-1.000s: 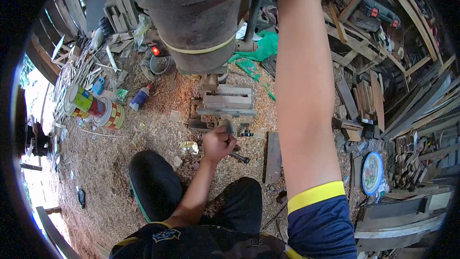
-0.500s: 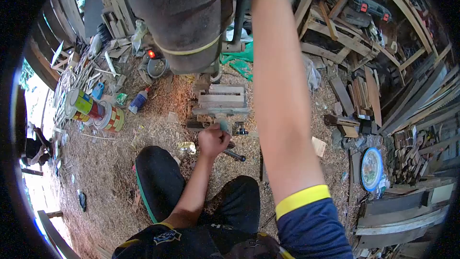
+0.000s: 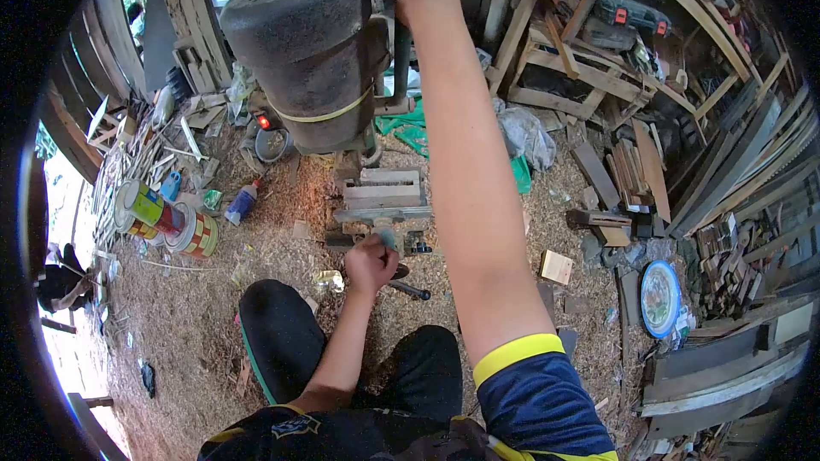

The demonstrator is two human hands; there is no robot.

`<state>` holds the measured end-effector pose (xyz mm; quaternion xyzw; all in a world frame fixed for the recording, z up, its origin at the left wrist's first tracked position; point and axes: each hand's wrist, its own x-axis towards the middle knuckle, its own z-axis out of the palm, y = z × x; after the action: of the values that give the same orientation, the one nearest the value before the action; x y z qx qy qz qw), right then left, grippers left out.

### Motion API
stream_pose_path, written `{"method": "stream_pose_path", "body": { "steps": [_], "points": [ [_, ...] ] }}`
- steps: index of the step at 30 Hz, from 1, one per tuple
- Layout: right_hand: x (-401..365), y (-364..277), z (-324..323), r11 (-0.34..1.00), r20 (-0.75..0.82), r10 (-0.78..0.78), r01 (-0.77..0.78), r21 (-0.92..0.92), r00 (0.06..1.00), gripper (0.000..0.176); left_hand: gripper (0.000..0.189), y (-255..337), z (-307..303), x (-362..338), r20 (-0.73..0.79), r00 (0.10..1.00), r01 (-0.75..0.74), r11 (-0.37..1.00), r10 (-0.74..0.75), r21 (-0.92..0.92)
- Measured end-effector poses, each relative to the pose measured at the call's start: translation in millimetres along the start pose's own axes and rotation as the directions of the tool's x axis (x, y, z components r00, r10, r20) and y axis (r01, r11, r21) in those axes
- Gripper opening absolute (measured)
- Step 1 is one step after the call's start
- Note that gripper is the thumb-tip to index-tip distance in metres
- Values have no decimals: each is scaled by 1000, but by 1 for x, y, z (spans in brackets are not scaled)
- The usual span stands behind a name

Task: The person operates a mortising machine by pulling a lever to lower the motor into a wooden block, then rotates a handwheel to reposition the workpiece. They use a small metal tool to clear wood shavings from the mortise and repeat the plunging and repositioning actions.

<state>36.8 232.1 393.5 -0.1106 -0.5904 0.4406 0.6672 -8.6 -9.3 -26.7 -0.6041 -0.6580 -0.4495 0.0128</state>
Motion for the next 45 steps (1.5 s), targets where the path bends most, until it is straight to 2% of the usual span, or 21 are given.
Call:
{"method": "stream_pose_path", "body": {
  "steps": [4, 6, 7, 11, 15, 16, 17, 19, 22, 25, 26, 28, 31, 32, 34, 36, 39, 41, 42, 43, 45],
  "points": [
    [-1, -6, 2, 999, -8, 43, -43, -28, 999, 79, 27, 1, -2, 1, 13, 1000, 16, 1000, -16, 18],
    [-6, -15, 5, 983, -109, 156, -165, -76, 982, 80, 25, 2, -4, 2, 12, 1000, 19, 1000, -19, -13],
    [-5, -10, 10, 997, -119, 68, -73, -37, 991, 79, 25, 2, -5, 3, 15, 1000, 23, 1000, -23, -12],
    [-14, -7, 7, 997, -151, 29, -40, -70, 988, 77, 25, 4, -8, 2, 40, 999, 13, 999, -11, -43],
    [-77, -15, -3, 993, -62, -17, 24, 114, 998, 72, 25, -5, -3, -1, 54, 999, 3, 1000, -2, -8],
    [-98, 8, -29, 944, 104, -78, 40, 329, 991, 75, 23, -8, 1, -2, 49, 999, 4, 1000, -5, 21],
    [-127, 7, -33, 920, 110, -116, 65, 386, 987, 90, 24, -6, -1, -1, 84, 996, 5, 998, -10, 67],
    [-166, -16, -30, 974, 163, -182, 155, 163, 970, 100, 23, -9, 1, -5, 89, 996, 22, 996, -29, 82],
    [-192, -19, -42, 961, 231, -226, 177, 213, 946, 96, 23, -8, 4, -3, 106, 993, 41, 994, -52, 104],
    [-203, -10, -45, 928, 218, -307, 240, 284, 927, 101, 24, -5, -1, -2, 138, 988, 52, 994, -65, 93],
    [-210, -11, -47, 923, 225, -348, 290, 252, 910, 94, 25, -5, -1, -1, 157, 985, 61, 996, -70, 64],
    [-225, -15, -55, 948, 325, -302, 248, 198, 896, 83, 27, -7, -1, 1, 164, 985, 55, 998, -60, 34],
    [-250, -13, -53, 939, 259, -339, 309, 152, 904, 77, 27, -7, -3, 1, 186, 982, 37, 999, -38, 8],
    [-258, -13, -58, 939, 251, -337, 306, 155, 907, 77, 26, -7, -3, 4, 153, 988, -2, 999, 10, -53],
    [-274, -12, -72, 945, 381, -322, 318, 74, 867, 70, 26, -6, -6, 6, 123, 991, -46, 993, 60, -109],
    [-287, -8, -77, 943, 377, -324, 326, 60, 868, 66, 25, -4, -11, 6, 224, 974, -9, 998, 24, -69],
    [-293, -17, -74, 963, 303, -259, 270, 4, 917, 67, 26, -10, -5, 2, 224, 974, -17, 998, 29, -55],
    [-280, -32, -80, 991, 496, -62, 111, -70, 866, 80, 26, -10, -9, 3, 235, 971, -28, 997, 45, -78],
    [-274, -37, -80, 991, 498, -59, 111, -76, 865, 80, 26, -10, -10, 4, 246, 968, -29, 995, 53, -98],
    [-268, -41, -80, 994, 544, 59, 3, -113, 837, 87, 26, -12, -8, 2, 247, 968, -26, 994, 51, -105],
    [-256, -53, -82, 955, 630, 295, -197, -224, 718, 101, 25, -17, -3, -1, 178, 981, -45, 983, 77, -179]
  ]
}}
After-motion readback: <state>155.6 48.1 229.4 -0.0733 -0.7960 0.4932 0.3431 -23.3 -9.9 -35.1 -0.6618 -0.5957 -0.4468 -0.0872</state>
